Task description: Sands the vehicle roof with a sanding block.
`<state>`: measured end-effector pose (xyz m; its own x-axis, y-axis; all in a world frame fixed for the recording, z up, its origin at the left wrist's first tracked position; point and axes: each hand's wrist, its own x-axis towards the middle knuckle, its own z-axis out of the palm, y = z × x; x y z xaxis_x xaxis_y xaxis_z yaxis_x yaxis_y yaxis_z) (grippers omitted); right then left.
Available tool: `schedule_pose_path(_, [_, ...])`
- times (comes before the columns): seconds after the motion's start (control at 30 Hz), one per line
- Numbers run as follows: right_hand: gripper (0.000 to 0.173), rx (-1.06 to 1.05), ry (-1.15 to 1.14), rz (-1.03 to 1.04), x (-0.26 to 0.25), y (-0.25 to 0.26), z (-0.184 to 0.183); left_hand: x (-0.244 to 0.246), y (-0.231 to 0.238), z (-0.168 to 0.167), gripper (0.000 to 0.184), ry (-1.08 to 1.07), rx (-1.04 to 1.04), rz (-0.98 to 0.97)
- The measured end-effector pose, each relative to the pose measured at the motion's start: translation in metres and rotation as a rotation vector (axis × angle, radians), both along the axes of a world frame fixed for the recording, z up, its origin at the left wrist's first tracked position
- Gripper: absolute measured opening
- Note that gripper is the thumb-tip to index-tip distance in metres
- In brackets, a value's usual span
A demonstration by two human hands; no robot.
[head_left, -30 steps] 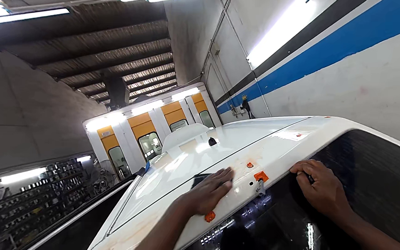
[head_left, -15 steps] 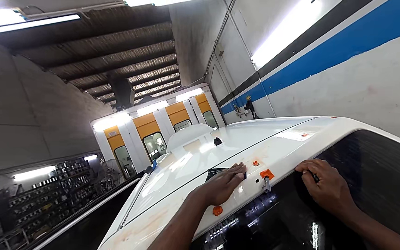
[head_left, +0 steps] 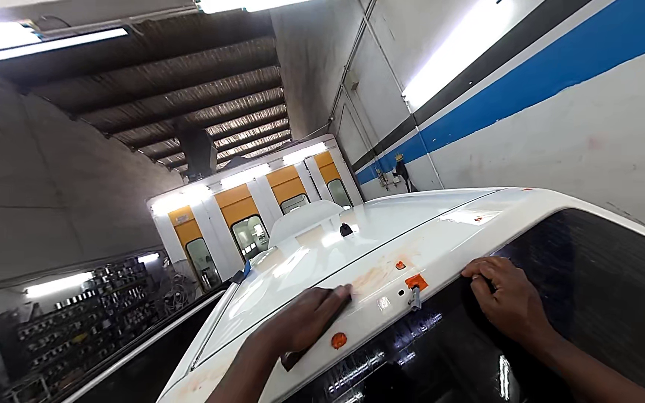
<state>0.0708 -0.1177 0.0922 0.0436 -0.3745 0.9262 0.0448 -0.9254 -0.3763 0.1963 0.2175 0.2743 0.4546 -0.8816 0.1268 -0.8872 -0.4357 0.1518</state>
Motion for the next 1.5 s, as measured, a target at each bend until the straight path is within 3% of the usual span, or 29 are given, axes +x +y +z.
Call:
schedule_pose_path(0.13, [0.033,0.059,-0.071,0.174,-0.01,0.026,0.008,-0.034,0.002,0.012,0.05,0.096,-0.544,-0.114])
schedule_pose_path(0.2, [0.057,0.137,-0.041,0.521,-0.027,0.068,0.04,-0.06,-0.014,0.021,0.046,0.25,-0.703,-0.273])
schedule_pose_path(0.27, [0.084,0.311,0.042,1.017,-0.041,0.115,0.08,-0.078,-0.028,0.021,0.047,0.354,-0.728,-0.363])
schedule_pose_path(0.3, [0.081,0.409,0.077,1.238,-0.045,0.134,0.098,-0.083,-0.031,0.019,0.049,0.381,-0.719,-0.383])
schedule_pose_path(0.37, [0.041,0.525,0.129,1.367,-0.046,0.154,0.13,-0.086,-0.029,0.02,0.05,0.394,-0.764,-0.364])
schedule_pose_path(0.4, [0.024,0.485,0.175,1.249,-0.044,0.155,0.144,-0.084,-0.021,0.021,0.047,0.337,-0.813,-0.332])
schedule_pose_path(0.47, [0.014,0.208,0.264,0.748,-0.032,0.144,0.167,-0.067,0.009,0.019,0.048,0.12,-0.873,-0.201])
schedule_pose_path(0.53, [0.031,-0.121,0.39,0.26,-0.013,0.123,0.178,-0.038,0.043,-0.001,0.054,-0.114,-0.868,0.027])
schedule_pose_path(0.6, [0.04,-0.251,0.656,0.049,0.008,0.116,0.17,-0.003,0.073,-0.04,0.06,-0.24,-0.742,0.204])
schedule_pose_path(0.7, [0.038,-0.309,1.107,0.092,0.031,0.135,0.144,0.03,0.094,-0.101,0.063,-0.477,-0.625,0.314])
schedule_pose_path(0.77, [0.037,-0.423,1.113,0.167,0.03,0.146,0.142,0.038,0.097,-0.115,0.062,-0.615,-0.66,0.349])
schedule_pose_path(0.9, [0.027,-0.362,1.151,0.022,0.045,0.126,0.148,0.037,0.094,-0.117,0.062,-0.612,-0.662,0.399])
schedule_pose_path(1.03, [0.034,-0.386,1.119,0.265,0.049,0.144,0.154,0.041,0.092,-0.118,0.06,-0.646,-0.707,0.39])
schedule_pose_path(1.1, [0.025,-0.354,1.146,0.095,0.055,0.142,0.16,0.042,0.091,-0.119,0.059,-0.66,-0.709,0.384])
schedule_pose_path(1.17, [0.024,-0.342,1.32,-0.121,0.056,0.176,0.167,0.041,0.092,-0.12,0.058,-0.657,-0.714,0.378])
schedule_pose_path(1.23, [0.024,-0.402,1.376,-0.094,0.056,0.196,0.177,0.044,0.092,-0.116,0.057,-0.665,-0.729,0.379])
schedule_pose_path(1.3, [0.025,-0.417,1.364,-0.056,0.055,0.167,0.176,0.042,0.093,-0.12,0.057,-0.653,-0.704,0.376])
schedule_pose_path(1.4, [0.028,-0.412,1.476,-0.289,0.057,0.148,0.175,0.039,0.092,-0.117,0.059,-0.63,-0.671,0.392])
schedule_pose_path(1.5, [0.035,-0.444,1.335,-0.055,0.054,0.166,0.175,0.041,0.091,-0.112,0.06,-0.64,-0.685,0.406])
